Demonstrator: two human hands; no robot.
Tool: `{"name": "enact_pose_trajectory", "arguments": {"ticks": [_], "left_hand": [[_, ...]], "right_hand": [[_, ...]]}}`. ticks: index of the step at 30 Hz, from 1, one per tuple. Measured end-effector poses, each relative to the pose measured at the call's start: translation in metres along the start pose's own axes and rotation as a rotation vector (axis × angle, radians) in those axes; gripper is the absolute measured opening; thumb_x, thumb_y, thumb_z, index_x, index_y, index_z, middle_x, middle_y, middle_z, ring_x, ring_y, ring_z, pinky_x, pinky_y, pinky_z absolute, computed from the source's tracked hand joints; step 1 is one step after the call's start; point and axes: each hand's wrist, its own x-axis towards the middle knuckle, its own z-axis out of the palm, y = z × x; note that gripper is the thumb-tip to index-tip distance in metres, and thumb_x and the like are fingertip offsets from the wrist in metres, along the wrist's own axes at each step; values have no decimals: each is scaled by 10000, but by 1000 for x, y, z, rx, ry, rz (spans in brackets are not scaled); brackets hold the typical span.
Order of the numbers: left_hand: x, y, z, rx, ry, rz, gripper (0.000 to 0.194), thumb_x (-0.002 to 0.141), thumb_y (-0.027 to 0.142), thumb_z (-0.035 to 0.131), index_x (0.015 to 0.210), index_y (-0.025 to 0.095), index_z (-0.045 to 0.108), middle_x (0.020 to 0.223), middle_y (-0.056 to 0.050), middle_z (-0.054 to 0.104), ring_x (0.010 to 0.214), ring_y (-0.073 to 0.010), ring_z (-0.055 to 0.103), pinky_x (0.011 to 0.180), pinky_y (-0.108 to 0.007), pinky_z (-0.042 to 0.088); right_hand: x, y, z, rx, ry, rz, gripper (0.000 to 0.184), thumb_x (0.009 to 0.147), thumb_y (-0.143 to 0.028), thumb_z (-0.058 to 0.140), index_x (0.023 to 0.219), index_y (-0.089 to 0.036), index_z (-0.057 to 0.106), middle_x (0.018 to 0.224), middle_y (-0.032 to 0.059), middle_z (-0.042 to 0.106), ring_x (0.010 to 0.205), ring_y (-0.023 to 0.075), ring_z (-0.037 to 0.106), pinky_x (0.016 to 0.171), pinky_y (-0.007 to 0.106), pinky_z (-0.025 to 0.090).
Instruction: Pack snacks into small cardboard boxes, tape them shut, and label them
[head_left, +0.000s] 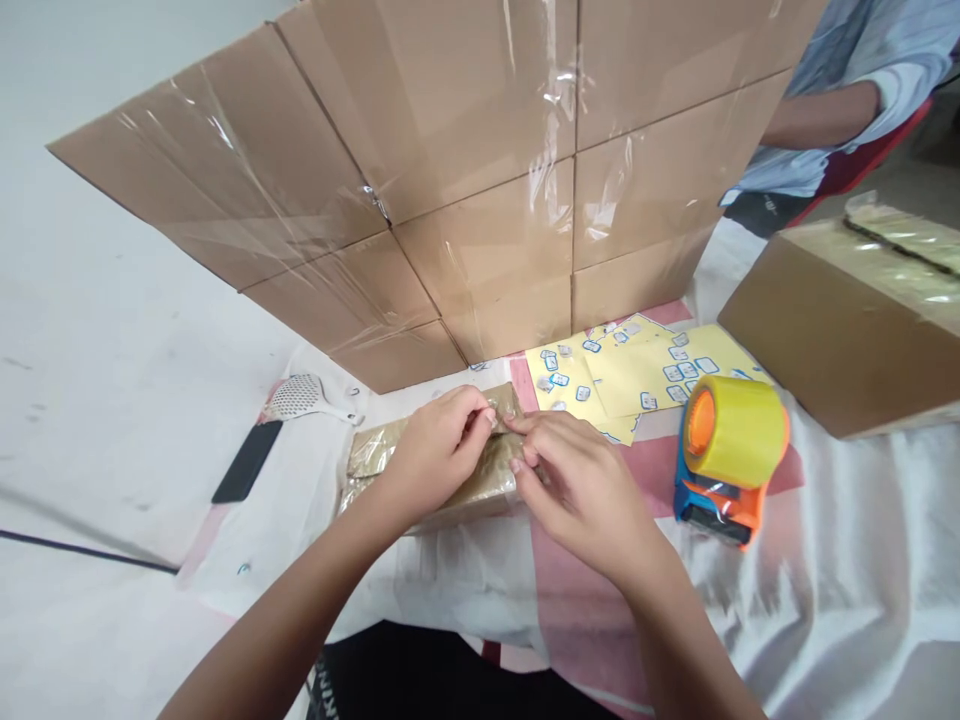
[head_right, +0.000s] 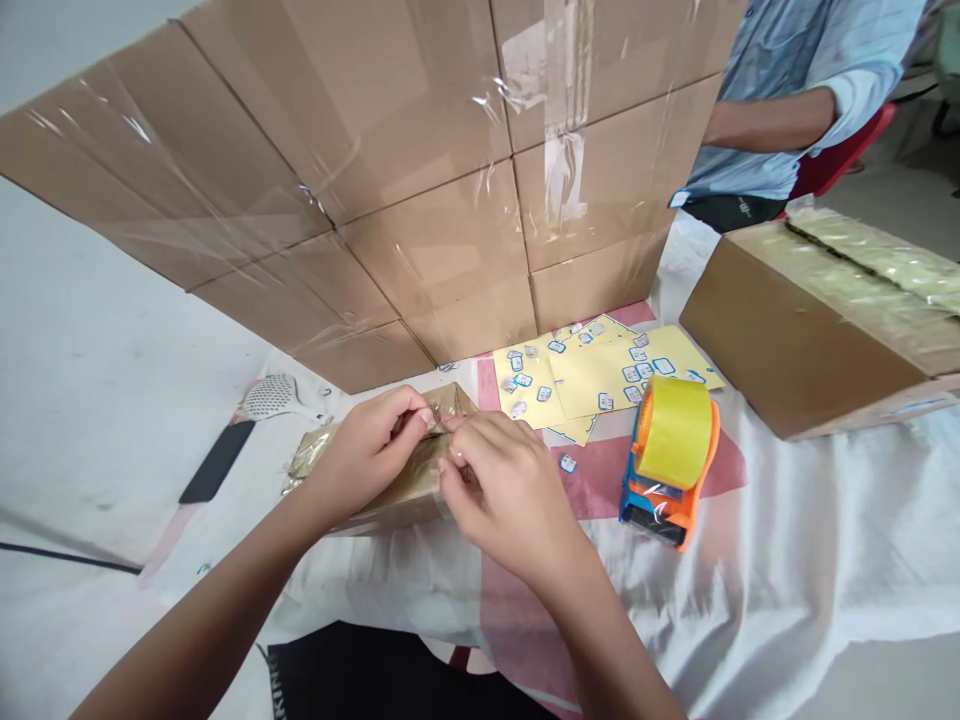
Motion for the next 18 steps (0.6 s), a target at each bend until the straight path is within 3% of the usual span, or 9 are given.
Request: {"name": "enact_pose_trajectory", "arguments": {"ticks": [6, 13, 18], "left_hand": [[-1, -3, -1, -132, 37, -76, 248, 999, 308, 471, 774, 215, 519, 715, 36, 568, 672, -143, 503, 657, -299, 359], [-2, -9, 1, -274, 109, -177, 248, 980, 347, 489, 766, 223, 517, 663, 43, 508, 632, -139, 470, 621, -284, 359], [-3, -10, 3, -370, 142, -241, 239, 973, 365, 507, 778, 230, 527, 638, 50, 479, 590, -130, 443, 578, -268, 354]], "right_hand": [[0, 1, 1, -2, 7, -18, 200, 962, -149, 549, 816, -226, 436, 1084, 39, 724, 1104, 254, 637, 890, 408, 473], [1, -2, 3, -27, -15, -39, 216, 983, -173, 519, 797, -231, 428, 937, 43, 672, 1046, 270, 599, 850, 413, 475], [3, -3, 4, -49, -20, -44, 214, 980, -177, 525, 790, -233, 445, 955, 51, 667, 1017, 270, 569, 850, 425, 484]]}}
